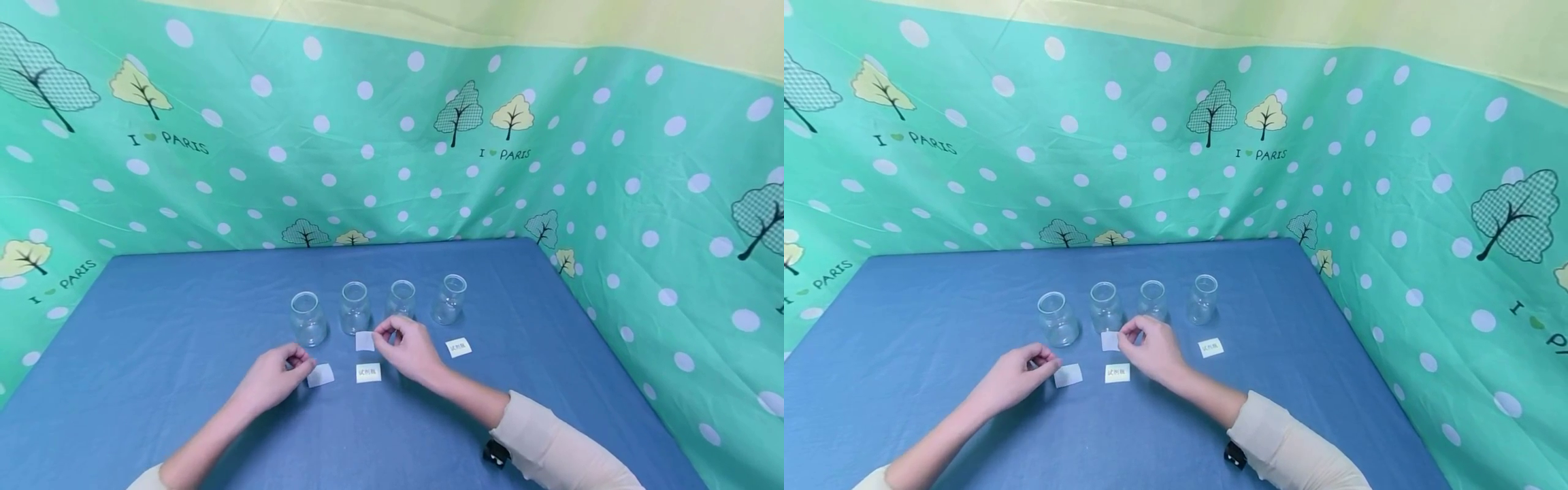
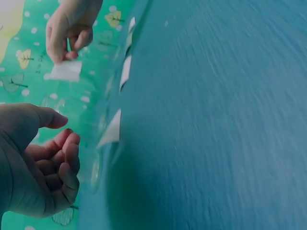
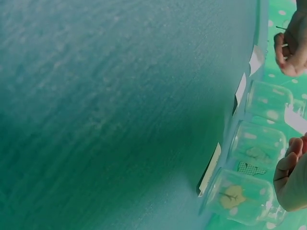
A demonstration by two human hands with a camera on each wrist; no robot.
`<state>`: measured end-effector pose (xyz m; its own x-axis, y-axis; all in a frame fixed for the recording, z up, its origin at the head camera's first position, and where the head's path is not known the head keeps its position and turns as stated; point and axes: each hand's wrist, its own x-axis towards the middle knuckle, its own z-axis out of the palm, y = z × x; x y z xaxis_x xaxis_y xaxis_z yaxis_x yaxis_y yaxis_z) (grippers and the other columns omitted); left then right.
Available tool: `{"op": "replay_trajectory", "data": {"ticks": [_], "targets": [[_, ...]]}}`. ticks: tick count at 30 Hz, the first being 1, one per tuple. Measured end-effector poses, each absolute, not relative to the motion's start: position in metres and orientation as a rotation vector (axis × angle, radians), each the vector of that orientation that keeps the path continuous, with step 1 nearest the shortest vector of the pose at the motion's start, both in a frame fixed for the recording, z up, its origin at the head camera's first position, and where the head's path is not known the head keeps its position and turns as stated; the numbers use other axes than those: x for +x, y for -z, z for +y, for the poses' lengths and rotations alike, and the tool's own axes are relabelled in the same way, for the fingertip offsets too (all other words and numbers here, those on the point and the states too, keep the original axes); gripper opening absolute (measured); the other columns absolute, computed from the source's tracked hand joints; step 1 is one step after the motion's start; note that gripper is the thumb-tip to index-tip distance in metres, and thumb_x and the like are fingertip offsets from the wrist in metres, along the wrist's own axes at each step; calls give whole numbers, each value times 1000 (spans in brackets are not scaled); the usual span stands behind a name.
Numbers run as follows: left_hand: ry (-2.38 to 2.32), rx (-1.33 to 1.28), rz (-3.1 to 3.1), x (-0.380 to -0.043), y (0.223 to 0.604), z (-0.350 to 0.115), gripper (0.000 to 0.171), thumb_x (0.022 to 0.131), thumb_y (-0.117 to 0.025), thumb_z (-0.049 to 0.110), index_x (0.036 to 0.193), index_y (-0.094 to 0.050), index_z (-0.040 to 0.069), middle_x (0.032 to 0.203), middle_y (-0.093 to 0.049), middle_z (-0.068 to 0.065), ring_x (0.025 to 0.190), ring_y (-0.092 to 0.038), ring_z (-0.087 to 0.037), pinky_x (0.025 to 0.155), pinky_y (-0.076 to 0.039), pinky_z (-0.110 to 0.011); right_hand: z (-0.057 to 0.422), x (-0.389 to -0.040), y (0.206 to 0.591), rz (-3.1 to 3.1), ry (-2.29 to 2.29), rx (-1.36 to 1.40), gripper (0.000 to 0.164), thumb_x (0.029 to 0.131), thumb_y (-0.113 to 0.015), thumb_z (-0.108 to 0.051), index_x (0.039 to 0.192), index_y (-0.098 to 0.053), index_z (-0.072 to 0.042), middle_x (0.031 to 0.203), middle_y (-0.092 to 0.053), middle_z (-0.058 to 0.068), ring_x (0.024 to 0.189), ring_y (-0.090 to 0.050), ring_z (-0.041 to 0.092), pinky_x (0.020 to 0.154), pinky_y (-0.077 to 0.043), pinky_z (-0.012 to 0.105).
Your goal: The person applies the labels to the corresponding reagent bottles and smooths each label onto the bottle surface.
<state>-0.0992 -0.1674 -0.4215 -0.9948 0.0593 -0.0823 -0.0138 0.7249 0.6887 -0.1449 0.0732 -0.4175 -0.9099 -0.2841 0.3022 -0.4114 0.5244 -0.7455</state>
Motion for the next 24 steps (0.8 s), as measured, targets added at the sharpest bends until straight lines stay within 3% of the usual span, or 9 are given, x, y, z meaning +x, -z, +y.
{"op": "replay_trajectory", "data": {"ticks": [9,24], "targets": [[-1401,51,2717,-101,413,-144,16,86,-65,25,89,-65,10,74,-61,0,66,-51,-9,57,-42,-22,69,-139,419,-2544,-1137,714,4,81,-64,-16,81,-68,-16,74,-60,-7,61,-56,15,56,-41,14],[-1651,72,2576,-98,416,-131,14,86,-66,20,93,-65,8,77,-62,-5,56,-50,-8,53,-45,-22,60,-133,422,-2401,-864,917,4,80,-66,-19,83,-68,-18,74,-62,-6,61,-58,10,55,-39,9]]}}
